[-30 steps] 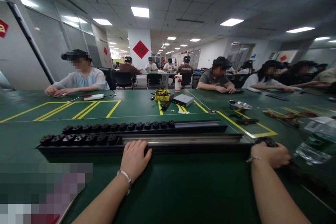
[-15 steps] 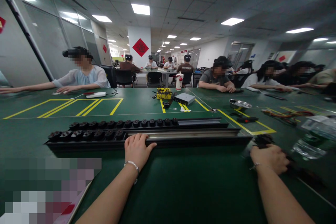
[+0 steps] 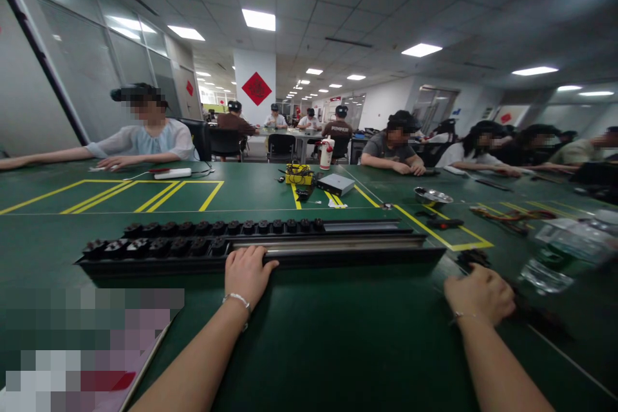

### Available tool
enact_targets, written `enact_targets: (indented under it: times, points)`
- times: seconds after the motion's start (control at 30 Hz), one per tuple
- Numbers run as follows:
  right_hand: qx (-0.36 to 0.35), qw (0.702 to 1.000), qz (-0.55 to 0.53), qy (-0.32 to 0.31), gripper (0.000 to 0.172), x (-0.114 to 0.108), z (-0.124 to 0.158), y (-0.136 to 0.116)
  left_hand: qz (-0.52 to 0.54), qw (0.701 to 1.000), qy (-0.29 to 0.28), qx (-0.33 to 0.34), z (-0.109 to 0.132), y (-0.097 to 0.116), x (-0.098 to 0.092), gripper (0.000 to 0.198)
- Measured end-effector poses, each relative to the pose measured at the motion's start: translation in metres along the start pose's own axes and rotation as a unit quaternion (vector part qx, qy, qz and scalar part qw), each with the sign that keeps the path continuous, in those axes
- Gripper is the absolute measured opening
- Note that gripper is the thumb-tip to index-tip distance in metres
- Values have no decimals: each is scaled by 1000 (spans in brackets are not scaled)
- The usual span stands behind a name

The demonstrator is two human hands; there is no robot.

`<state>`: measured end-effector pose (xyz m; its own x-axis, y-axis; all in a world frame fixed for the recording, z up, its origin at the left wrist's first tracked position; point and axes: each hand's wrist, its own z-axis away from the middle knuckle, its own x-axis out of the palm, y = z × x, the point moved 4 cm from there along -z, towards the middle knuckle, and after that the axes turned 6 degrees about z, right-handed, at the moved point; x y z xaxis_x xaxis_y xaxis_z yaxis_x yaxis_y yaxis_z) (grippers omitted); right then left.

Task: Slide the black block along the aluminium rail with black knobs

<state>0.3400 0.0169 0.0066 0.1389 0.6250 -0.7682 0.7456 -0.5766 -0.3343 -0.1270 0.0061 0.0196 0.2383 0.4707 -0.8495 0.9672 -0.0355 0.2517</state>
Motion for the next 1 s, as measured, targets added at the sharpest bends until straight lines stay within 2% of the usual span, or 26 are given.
enact_targets:
  times: [0.1, 0.17, 0.27, 0.37, 0.47, 0.53, 0.67, 0.77, 0.87, 1.0]
  points:
    - [-149, 988, -25, 35, 47, -13, 18, -43, -2, 1000, 0, -4, 0, 1, 0, 27]
    - [-246, 968, -40, 23, 47, -17, 35, -73, 1, 1000, -3, -3, 0, 2, 0, 27]
    - [-339, 938, -72, -8, 47, -20, 67, -117, 6, 1000, -9, -3, 1, 4, 0, 27]
    - [-378, 917, -119, -37, 46, -22, 99, -155, 16, 1000, -8, -4, 1, 6, 0, 28]
    - [-348, 922, -150, -80, 43, -18, 121, -181, 38, 999, 15, -9, 1, 7, -2, 28]
    - [-335, 923, -156, -105, 40, -15, 129, -190, 55, 998, 37, -10, 1, 8, -4, 27]
    - [-376, 900, -176, -132, 37, -14, 131, -190, 68, 995, 73, -16, 2, 7, -8, 26]
    - [-403, 886, -182, -143, 35, -14, 126, -185, 35, 992, 103, -56, 2, -1, -11, 29]
    - [-416, 880, -178, -144, 33, -13, 123, -184, -1, 984, 129, -123, 2, -14, -12, 39]
    - [-415, 880, -179, -147, 33, -13, 123, -188, -8, 981, 120, -150, 0, -25, -10, 44]
